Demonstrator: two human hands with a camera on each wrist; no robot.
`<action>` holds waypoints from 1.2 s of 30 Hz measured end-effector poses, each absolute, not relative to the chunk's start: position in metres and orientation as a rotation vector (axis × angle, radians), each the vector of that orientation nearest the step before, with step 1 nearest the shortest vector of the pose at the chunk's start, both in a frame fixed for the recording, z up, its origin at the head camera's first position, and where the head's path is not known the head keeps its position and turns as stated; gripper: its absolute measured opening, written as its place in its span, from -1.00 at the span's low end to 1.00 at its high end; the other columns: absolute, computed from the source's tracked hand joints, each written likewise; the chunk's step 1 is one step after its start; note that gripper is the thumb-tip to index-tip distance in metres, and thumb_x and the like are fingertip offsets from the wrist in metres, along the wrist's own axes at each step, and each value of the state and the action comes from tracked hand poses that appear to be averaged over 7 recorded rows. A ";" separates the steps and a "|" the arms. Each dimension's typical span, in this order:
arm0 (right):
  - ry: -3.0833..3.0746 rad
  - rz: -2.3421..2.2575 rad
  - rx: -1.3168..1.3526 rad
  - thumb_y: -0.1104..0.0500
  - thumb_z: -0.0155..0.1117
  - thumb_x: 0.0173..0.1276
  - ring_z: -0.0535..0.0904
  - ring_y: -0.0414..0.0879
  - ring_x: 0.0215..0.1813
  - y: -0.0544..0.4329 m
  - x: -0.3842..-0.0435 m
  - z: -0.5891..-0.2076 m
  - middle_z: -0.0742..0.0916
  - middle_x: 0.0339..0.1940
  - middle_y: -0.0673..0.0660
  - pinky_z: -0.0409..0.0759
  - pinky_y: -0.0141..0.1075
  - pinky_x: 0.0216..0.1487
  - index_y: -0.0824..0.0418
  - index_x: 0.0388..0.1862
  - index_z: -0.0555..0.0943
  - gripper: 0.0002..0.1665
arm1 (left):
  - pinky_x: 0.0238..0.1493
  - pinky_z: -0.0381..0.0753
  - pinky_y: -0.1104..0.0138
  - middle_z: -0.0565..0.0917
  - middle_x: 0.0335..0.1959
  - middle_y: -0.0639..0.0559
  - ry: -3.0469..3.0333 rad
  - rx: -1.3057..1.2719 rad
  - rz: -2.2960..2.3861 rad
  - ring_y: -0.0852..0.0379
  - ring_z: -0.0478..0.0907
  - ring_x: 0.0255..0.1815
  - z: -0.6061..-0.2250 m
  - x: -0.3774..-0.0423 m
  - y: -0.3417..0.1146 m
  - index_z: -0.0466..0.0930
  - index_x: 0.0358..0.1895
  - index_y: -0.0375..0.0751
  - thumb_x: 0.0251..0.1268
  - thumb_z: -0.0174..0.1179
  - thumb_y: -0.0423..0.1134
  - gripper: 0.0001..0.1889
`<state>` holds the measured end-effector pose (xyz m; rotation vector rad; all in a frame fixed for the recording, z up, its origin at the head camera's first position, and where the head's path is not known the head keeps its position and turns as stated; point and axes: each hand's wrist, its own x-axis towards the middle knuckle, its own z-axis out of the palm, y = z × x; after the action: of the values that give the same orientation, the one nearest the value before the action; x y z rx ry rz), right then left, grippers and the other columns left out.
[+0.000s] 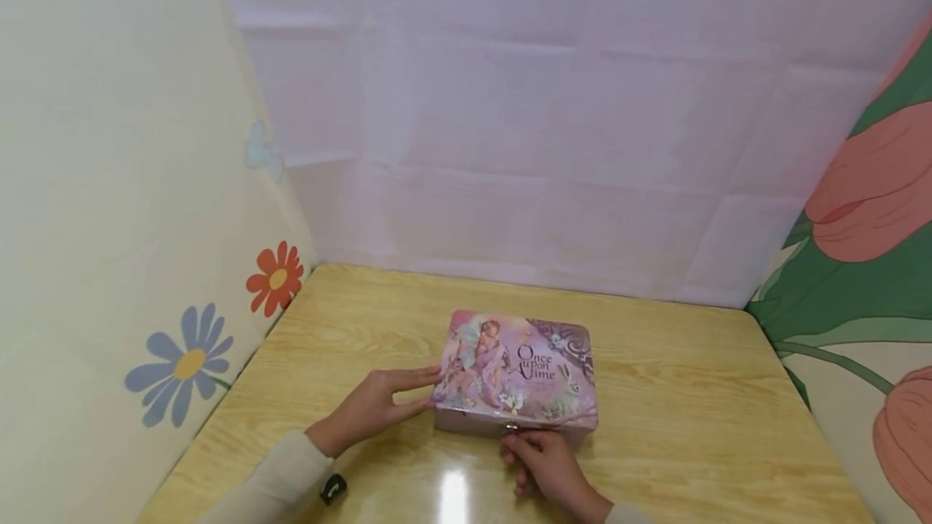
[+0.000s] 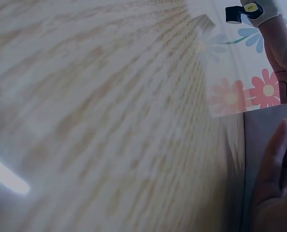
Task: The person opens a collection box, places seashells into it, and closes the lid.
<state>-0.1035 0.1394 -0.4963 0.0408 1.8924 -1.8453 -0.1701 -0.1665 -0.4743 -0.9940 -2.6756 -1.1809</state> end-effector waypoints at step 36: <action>1.954 -1.389 -0.665 0.11 0.04 0.55 0.46 -0.34 -0.60 0.158 -0.109 -0.445 0.66 -0.53 -0.05 0.49 -0.48 -0.63 0.19 -0.29 0.69 -0.68 | 0.26 0.49 0.12 0.54 0.27 0.10 -2.716 -0.988 -1.082 0.10 0.45 0.28 -0.457 -0.176 -0.168 0.58 0.23 0.00 0.41 0.15 0.04 -0.58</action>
<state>-0.1090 0.1583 -0.4455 -0.6647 1.9545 -1.3888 -0.1765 -0.1676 -0.4571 -0.9878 -2.7162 -1.0824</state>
